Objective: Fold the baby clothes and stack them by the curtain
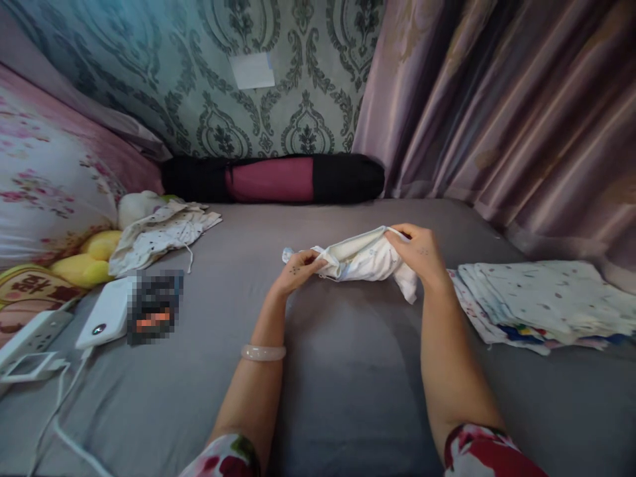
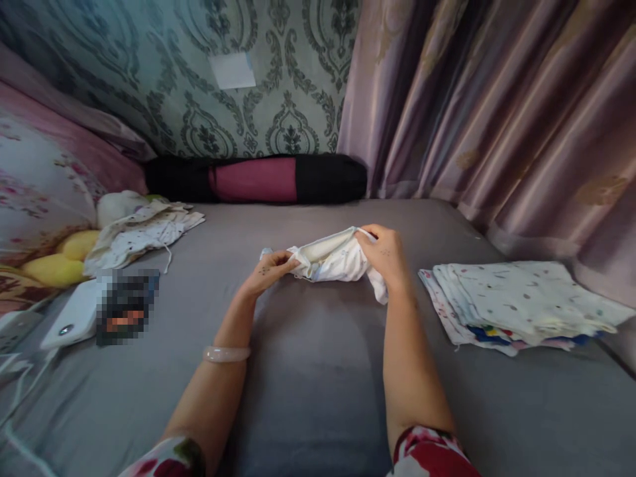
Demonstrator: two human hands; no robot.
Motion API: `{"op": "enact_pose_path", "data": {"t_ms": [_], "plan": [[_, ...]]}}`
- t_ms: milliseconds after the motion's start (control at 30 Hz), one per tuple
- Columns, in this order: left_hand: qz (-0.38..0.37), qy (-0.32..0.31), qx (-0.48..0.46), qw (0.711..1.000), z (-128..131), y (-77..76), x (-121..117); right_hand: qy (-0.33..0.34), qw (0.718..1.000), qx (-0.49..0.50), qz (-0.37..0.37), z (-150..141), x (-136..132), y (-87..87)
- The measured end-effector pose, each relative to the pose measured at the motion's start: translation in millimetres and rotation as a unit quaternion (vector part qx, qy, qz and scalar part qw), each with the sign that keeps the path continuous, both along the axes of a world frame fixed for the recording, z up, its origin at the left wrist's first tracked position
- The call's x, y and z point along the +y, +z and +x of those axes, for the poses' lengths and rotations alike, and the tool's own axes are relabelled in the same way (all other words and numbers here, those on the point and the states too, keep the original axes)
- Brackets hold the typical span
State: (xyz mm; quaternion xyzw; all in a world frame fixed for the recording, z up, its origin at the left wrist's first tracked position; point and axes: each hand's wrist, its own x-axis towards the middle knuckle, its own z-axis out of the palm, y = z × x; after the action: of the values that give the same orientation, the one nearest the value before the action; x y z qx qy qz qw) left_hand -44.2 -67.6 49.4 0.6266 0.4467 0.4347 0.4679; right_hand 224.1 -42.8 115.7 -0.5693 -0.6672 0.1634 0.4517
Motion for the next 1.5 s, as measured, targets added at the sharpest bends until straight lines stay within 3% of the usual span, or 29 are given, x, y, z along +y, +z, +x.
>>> {"op": "enact_pose_path", "data": {"t_ms": [133, 267, 367, 500, 600, 667, 767, 967, 1067, 1133, 1200, 1367, 1500], "plan": [[0.008, 0.054, 0.001, 0.998, -5, 8.1, -2, 0.03, 0.999, 0.009, -0.019, 1, -2, 2.0], [0.078, 0.127, 0.033, 0.988, -14, 28.0, -5, 0.056, 0.998, 0.003, 0.005, -4, -8, 6.3], [0.159, 0.149, 0.114, 0.969, -25, 61.5, -8, 0.078, 0.997, -0.006, 0.025, -7, -14, 16.8], [0.262, 0.152, 0.251, 0.919, -45, 126.9, -22, 0.144, 0.989, -0.012, 0.038, -6, -21, 47.1], [0.287, 0.169, 0.241, 0.912, -57, 166.3, -31, 0.171, 0.984, -0.011, 0.044, -3, -21, 72.5], [0.277, 0.182, 0.222, 0.917, -63, 178.4, -31, 0.156, 0.986, -0.024, 0.05, -3, -17, 84.4], [0.236, 0.171, 0.216, 0.932, -68, 179.0, -22, 0.135, 0.987, -0.069, 0.057, -7, -7, 93.7], [0.181, 0.102, 0.084, 0.975, -61, 171.3, -6, 0.079, 0.978, -0.081, 0.174, -14, 6, 100.8], [0.184, 0.092, 0.066, 0.976, -56, 169.1, 1, 0.072, 0.975, -0.088, 0.193, -15, 9, 102.0], [0.203, 0.123, 0.075, 0.969, -54, 166.2, 7, 0.056, 0.973, -0.09, 0.203, -16, 10, 101.2], [0.21, 0.164, 0.147, 0.953, -53, 163.1, 12, 0.036, 0.973, -0.119, 0.197, -20, 11, 98.8], [0.269, 0.323, 0.28, 0.863, -47, 163.4, 19, -0.029, 0.961, -0.144, 0.235, -30, 12, 92.4], [0.259, 0.337, 0.297, 0.855, -43, 169.5, 20, -0.032, 0.962, -0.142, 0.231, -32, 16, 91.5]]}}
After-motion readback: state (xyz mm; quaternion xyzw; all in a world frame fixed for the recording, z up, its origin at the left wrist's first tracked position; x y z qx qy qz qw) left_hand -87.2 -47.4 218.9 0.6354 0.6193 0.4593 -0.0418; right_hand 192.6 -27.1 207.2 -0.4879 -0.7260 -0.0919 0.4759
